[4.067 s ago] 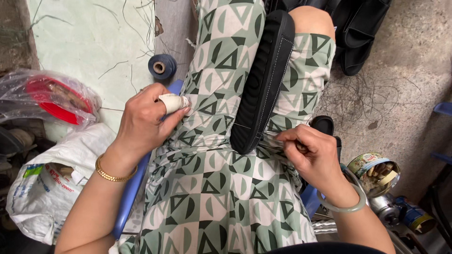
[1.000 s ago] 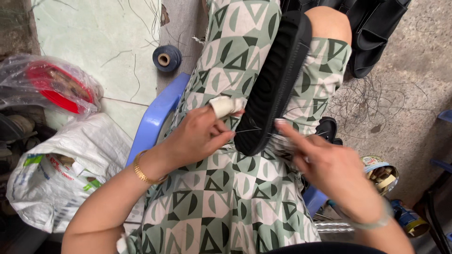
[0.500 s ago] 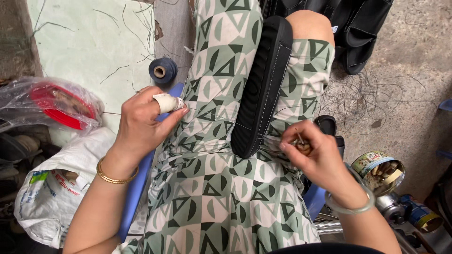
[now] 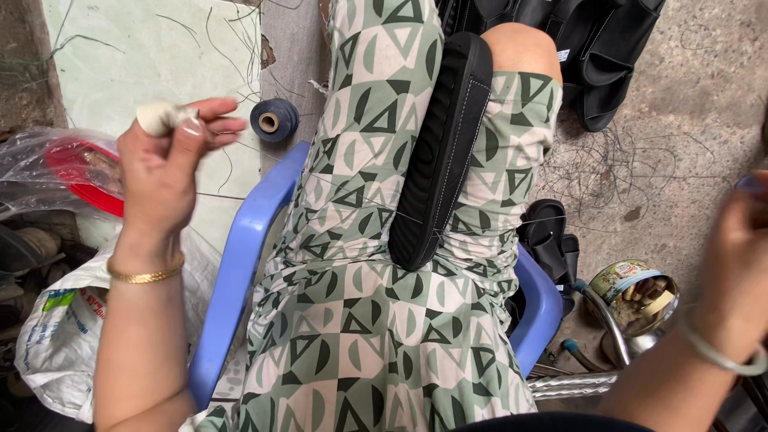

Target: The person sits on a blue plastic chair and sews a black slide sandal using a needle and thread. They hold the sandal on their lap and repeatedly push the needle through the sole and upper, pulling the thread tight to secure the parts together.

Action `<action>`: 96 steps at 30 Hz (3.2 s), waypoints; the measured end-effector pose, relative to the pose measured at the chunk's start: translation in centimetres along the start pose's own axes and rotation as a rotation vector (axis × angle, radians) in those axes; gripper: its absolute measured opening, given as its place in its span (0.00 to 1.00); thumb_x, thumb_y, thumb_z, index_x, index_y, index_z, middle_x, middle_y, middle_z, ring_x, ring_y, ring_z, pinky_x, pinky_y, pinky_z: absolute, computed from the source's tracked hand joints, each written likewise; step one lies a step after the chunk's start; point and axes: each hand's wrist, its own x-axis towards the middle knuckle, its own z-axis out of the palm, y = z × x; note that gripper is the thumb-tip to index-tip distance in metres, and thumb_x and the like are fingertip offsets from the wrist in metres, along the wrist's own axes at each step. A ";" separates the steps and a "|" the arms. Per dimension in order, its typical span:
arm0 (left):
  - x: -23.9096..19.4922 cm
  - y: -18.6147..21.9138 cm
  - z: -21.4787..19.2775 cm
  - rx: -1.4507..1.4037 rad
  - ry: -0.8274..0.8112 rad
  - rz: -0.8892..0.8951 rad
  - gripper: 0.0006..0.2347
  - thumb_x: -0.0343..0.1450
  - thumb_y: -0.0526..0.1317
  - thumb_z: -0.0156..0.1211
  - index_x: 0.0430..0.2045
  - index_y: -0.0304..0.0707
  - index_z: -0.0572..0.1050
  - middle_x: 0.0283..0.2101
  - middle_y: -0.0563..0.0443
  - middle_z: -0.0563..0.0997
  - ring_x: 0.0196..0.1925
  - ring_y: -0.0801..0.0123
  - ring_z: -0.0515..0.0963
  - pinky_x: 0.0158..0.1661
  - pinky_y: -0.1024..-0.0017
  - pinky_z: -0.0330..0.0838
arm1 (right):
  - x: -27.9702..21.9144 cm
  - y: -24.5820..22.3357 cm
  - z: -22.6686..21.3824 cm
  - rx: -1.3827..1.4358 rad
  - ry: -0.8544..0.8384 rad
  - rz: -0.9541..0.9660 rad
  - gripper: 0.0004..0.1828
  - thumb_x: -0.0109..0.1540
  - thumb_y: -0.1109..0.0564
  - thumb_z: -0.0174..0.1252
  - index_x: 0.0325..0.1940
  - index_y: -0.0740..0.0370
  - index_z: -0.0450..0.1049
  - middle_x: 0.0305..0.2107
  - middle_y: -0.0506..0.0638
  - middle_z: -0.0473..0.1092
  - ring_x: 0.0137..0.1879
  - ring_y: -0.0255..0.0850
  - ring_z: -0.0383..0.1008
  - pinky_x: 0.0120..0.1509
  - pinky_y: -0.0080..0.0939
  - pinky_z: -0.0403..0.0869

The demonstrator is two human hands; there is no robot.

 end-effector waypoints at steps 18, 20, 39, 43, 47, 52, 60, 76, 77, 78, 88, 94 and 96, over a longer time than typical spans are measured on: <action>12.5 -9.6 0.7 -0.878 0.383 -0.335 0.14 0.68 0.44 0.64 0.16 0.44 0.66 0.10 0.59 0.56 0.09 0.75 0.56 0.13 0.74 0.45 | 0.1 -18.6 -7.3 2.100 -0.700 0.234 0.19 0.63 0.55 0.52 0.20 0.55 0.55 0.10 0.42 0.49 0.17 0.33 0.50 0.30 0.35 0.68; 10.7 -7.3 -0.1 -0.750 0.102 -0.440 0.10 0.71 0.46 0.61 0.23 0.47 0.69 0.19 0.58 0.67 0.19 0.74 0.65 0.31 0.70 0.67 | 1.2 -15.8 -6.7 2.154 -0.488 0.206 0.14 0.65 0.48 0.60 0.30 0.57 0.72 0.41 0.60 0.75 0.24 0.31 0.76 0.19 0.26 0.74; -10.2 1.6 14.8 0.589 -0.489 0.103 0.20 0.64 0.55 0.58 0.21 0.33 0.69 0.15 0.32 0.75 0.23 0.37 0.80 0.25 0.47 0.70 | -3.7 -27.5 -7.0 1.100 -0.650 -0.219 0.08 0.57 0.49 0.62 0.32 0.55 0.79 0.21 0.54 0.77 0.32 0.56 0.78 0.32 0.46 0.72; -8.5 2.4 14.7 0.581 -0.503 0.005 0.20 0.62 0.56 0.59 0.18 0.35 0.70 0.17 0.32 0.76 0.25 0.38 0.80 0.27 0.48 0.71 | -1.7 -27.0 -6.3 1.164 -0.687 -0.121 0.07 0.54 0.48 0.66 0.30 0.51 0.81 0.20 0.51 0.78 0.31 0.52 0.80 0.33 0.42 0.74; -8.6 4.1 14.6 0.561 -0.481 -0.057 0.18 0.63 0.53 0.57 0.20 0.33 0.70 0.17 0.31 0.76 0.26 0.35 0.80 0.27 0.48 0.71 | 0.8 -26.7 -6.9 1.108 -0.665 -0.118 0.07 0.56 0.47 0.65 0.29 0.49 0.80 0.17 0.52 0.75 0.29 0.51 0.78 0.33 0.43 0.72; -7.3 6.6 14.2 0.534 -0.512 -0.109 0.17 0.64 0.51 0.55 0.18 0.31 0.70 0.17 0.31 0.75 0.25 0.34 0.79 0.26 0.49 0.70 | 2.7 -24.5 -8.8 0.929 -0.630 -0.115 0.08 0.55 0.46 0.65 0.28 0.49 0.80 0.19 0.51 0.77 0.32 0.53 0.79 0.37 0.46 0.74; -5.6 0.7 0.1 0.137 -0.455 -0.251 0.06 0.64 0.43 0.66 0.31 0.50 0.84 0.27 0.59 0.86 0.27 0.82 0.80 0.31 0.82 0.74 | 3.4 -14.8 -12.3 0.208 -0.378 -0.047 0.19 0.66 0.58 0.53 0.60 0.68 0.67 0.48 0.61 0.71 0.49 0.56 0.74 0.42 0.62 0.71; -2.4 3.7 10.5 0.719 -0.590 0.519 0.66 0.48 0.75 0.82 0.71 0.48 0.38 0.76 0.49 0.39 0.78 0.51 0.33 0.62 0.22 0.29 | 2.4 -24.5 -13.1 0.243 -0.642 -0.802 0.31 0.64 0.45 0.50 0.72 0.29 0.54 0.19 0.40 0.60 0.12 0.40 0.63 0.11 0.43 0.59; -2.4 3.6 10.4 0.724 -0.581 0.523 0.66 0.47 0.76 0.81 0.71 0.49 0.40 0.76 0.51 0.41 0.78 0.51 0.34 0.62 0.23 0.28 | 2.5 -24.5 -13.2 0.240 -0.674 -0.795 0.32 0.63 0.45 0.49 0.72 0.29 0.53 0.21 0.41 0.62 0.13 0.42 0.64 0.11 0.43 0.58; -2.3 3.6 10.4 0.723 -0.580 0.520 0.66 0.47 0.76 0.81 0.71 0.49 0.40 0.76 0.51 0.41 0.78 0.51 0.34 0.62 0.23 0.28 | 2.6 -24.5 -13.2 0.239 -0.675 -0.798 0.32 0.63 0.45 0.49 0.72 0.29 0.53 0.21 0.41 0.62 0.13 0.42 0.64 0.11 0.43 0.58; -2.4 4.1 10.9 0.734 -0.550 0.528 0.66 0.45 0.78 0.80 0.71 0.51 0.43 0.76 0.53 0.44 0.77 0.49 0.36 0.59 0.20 0.32 | 2.0 -24.4 -14.1 0.079 -0.656 -0.820 0.35 0.62 0.52 0.49 0.73 0.30 0.52 0.19 0.41 0.60 0.11 0.37 0.61 0.11 0.40 0.63; -2.4 4.9 11.8 0.745 -0.511 0.500 0.64 0.45 0.75 0.81 0.71 0.53 0.45 0.75 0.56 0.45 0.76 0.50 0.36 0.57 0.18 0.32 | 0.5 -24.8 -11.7 0.106 -0.642 -0.831 0.31 0.64 0.59 0.48 0.71 0.44 0.54 0.20 0.45 0.60 0.11 0.32 0.51 0.09 0.33 0.55; -2.4 4.8 11.8 0.746 -0.494 0.484 0.64 0.45 0.73 0.81 0.71 0.53 0.45 0.75 0.57 0.45 0.76 0.51 0.36 0.56 0.18 0.30 | -0.4 -25.1 -10.0 0.203 -0.602 -0.815 0.26 0.64 0.61 0.51 0.67 0.49 0.58 0.19 0.45 0.60 0.13 0.31 0.50 0.09 0.30 0.54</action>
